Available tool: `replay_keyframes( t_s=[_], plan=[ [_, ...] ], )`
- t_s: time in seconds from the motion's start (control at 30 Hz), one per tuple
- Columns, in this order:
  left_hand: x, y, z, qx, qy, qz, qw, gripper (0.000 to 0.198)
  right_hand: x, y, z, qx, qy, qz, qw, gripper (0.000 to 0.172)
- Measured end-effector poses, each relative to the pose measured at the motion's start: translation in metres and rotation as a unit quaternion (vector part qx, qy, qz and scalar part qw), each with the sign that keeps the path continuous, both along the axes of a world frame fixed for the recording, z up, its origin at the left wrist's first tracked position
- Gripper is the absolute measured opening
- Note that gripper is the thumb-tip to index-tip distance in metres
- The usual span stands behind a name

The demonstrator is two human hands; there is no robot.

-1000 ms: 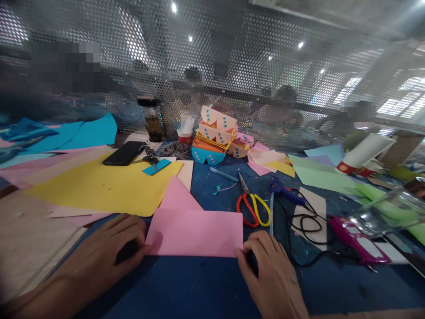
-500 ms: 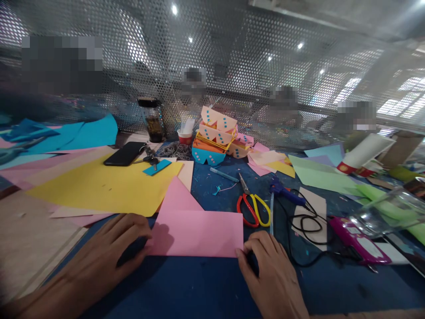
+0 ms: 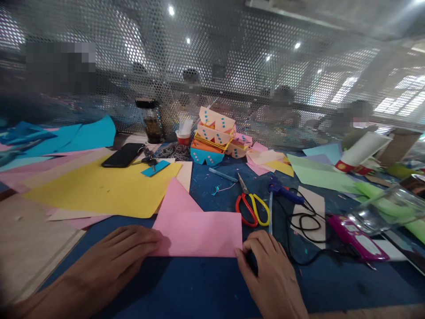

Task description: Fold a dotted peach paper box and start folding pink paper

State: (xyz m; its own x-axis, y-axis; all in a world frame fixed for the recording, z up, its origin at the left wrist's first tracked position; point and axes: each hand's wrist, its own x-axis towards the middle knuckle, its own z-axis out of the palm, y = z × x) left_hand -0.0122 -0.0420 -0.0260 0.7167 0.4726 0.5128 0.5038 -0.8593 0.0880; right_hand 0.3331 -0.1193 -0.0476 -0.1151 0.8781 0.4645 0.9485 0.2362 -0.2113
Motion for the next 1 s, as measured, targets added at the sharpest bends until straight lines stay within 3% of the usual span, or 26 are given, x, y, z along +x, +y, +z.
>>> replay_keyframes(
  t_s=[0.33, 0.6, 1.0],
  plan=[
    [0.002, -0.012, 0.014, 0.059, 0.040, 0.011, 0.997, 0.024, 0.001, -0.001, 0.000, -0.007, 0.002, 0.001, 1.000, 0.018],
    [-0.009, -0.015, 0.017, 0.046, 0.113, 0.012, 0.993, 0.054, 0.000, 0.001, 0.001, -0.011, 0.002, -0.002, 1.000, 0.018],
    [-0.009, -0.013, 0.018, 0.029, 0.128, 0.002, 0.991, 0.060, -0.001, 0.001, 0.003, -0.006, -0.007, -0.002, 1.000, 0.020]
  ],
)
